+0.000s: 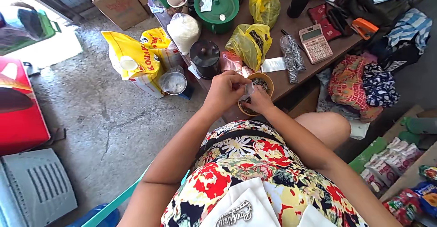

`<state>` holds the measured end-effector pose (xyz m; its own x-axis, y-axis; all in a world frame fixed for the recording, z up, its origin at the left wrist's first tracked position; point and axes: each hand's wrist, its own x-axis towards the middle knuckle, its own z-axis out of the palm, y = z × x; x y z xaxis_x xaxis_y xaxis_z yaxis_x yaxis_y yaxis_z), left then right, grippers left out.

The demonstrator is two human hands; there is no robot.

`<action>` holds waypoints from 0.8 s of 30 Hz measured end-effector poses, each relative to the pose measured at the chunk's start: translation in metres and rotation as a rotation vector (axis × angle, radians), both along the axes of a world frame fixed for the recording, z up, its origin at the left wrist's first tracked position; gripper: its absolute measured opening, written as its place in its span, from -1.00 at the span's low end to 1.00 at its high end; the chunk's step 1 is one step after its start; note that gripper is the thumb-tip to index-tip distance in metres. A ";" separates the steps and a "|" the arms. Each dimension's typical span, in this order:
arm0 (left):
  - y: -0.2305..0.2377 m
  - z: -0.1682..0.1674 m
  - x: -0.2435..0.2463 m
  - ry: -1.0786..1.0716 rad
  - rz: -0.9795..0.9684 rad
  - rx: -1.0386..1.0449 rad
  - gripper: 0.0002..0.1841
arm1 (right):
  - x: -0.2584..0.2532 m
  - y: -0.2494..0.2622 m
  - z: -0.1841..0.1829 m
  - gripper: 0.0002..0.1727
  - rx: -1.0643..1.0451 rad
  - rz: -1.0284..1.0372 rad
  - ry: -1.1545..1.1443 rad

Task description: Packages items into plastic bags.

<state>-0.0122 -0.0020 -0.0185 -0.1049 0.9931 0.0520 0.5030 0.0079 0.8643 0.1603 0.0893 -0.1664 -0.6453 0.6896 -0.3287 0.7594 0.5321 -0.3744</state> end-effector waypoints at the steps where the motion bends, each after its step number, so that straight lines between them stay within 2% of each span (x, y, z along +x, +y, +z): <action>1: 0.001 -0.001 -0.001 -0.009 -0.002 -0.001 -0.83 | 0.000 -0.002 -0.002 -0.27 0.012 0.022 0.005; 4: 0.003 -0.004 -0.002 -0.028 -0.004 0.020 -0.85 | -0.001 -0.006 0.008 -0.60 -0.033 0.038 -0.018; 6: 0.004 -0.005 -0.001 -0.030 -0.010 0.026 -0.85 | 0.000 -0.008 0.010 -0.72 -0.040 0.042 -0.022; 8: 0.006 -0.005 0.000 -0.025 -0.013 0.028 -0.86 | 0.001 -0.008 0.012 -0.73 -0.064 0.052 -0.039; 11: 0.006 -0.003 0.001 0.030 -0.004 0.033 -0.87 | 0.001 -0.008 0.013 -0.61 -0.099 0.125 -0.093; 14: 0.008 0.000 0.003 0.119 -0.001 0.047 -0.87 | 0.002 -0.009 0.011 -0.72 -0.072 0.146 -0.103; 17: 0.010 0.003 0.006 0.200 -0.018 0.064 -0.86 | 0.006 -0.002 0.019 -0.74 -0.112 0.089 -0.023; 20: 0.011 0.002 0.005 0.214 -0.043 0.075 -0.83 | 0.017 0.009 0.032 -0.78 -0.145 0.012 0.156; 24: 0.017 0.001 0.004 0.163 -0.071 0.041 -0.80 | 0.034 0.018 0.079 -0.78 -0.174 -0.114 0.323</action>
<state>-0.0086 0.0151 -0.0173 -0.0215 0.9944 0.1030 0.6348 -0.0660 0.7698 0.1940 0.1075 -0.0875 -0.6575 0.7146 -0.2390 0.6378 0.3588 -0.6815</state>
